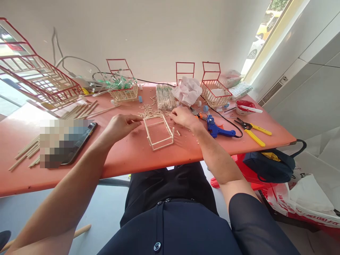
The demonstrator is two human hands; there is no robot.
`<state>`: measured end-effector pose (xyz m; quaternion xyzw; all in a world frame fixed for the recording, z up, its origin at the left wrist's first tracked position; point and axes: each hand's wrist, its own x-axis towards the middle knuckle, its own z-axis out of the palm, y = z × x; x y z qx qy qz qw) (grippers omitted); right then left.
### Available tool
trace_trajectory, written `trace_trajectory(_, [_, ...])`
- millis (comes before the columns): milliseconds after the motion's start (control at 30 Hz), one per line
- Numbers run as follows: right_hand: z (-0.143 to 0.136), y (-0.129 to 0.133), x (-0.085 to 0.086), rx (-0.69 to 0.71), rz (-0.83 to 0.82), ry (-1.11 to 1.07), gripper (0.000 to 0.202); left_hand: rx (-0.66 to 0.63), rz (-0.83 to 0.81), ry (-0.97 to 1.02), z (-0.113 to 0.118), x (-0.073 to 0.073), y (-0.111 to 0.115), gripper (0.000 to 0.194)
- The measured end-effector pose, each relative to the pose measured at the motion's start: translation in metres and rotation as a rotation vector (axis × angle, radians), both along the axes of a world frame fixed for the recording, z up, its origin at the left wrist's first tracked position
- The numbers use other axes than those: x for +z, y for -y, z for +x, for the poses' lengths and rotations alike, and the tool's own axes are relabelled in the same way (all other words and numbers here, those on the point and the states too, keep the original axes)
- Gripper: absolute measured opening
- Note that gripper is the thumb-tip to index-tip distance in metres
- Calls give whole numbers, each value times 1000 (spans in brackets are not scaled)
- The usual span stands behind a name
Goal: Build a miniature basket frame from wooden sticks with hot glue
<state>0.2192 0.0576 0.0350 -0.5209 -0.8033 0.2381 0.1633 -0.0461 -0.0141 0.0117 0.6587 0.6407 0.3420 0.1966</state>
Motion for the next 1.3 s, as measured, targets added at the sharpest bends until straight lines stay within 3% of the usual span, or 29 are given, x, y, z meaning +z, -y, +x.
trace_trajectory(167, [2,-3,0,-35,83,-18,28,172,82,-30,-25,5,-16,14])
trace_trajectory(300, [0,-3,1,-47,139,28,28,81,41,-92,-29,5,-37,12])
trace_trajectory(433, [-2,-1,2,-44,146,111,28,-29,71,-267,-19,-3,-63,22])
trace_trajectory(600, [-6,6,6,-22,148,206,27,-82,-25,-476,-17,-9,-82,20])
trace_trajectory(733, [-5,8,7,48,159,108,23,-60,-32,-542,-24,-12,-78,16])
trace_trajectory(900, [-3,4,-2,310,156,-183,32,86,5,-501,-36,-17,-63,23])
trace_trajectory(1000, [-5,0,-9,393,213,-267,32,132,2,-433,-40,-16,-57,31])
trace_trajectory(1133, [-12,-1,-15,440,240,-225,28,96,42,-348,-35,-9,-52,24])
trace_trajectory(1300, [-15,2,-10,377,273,-59,21,149,7,-239,-24,3,-46,15])
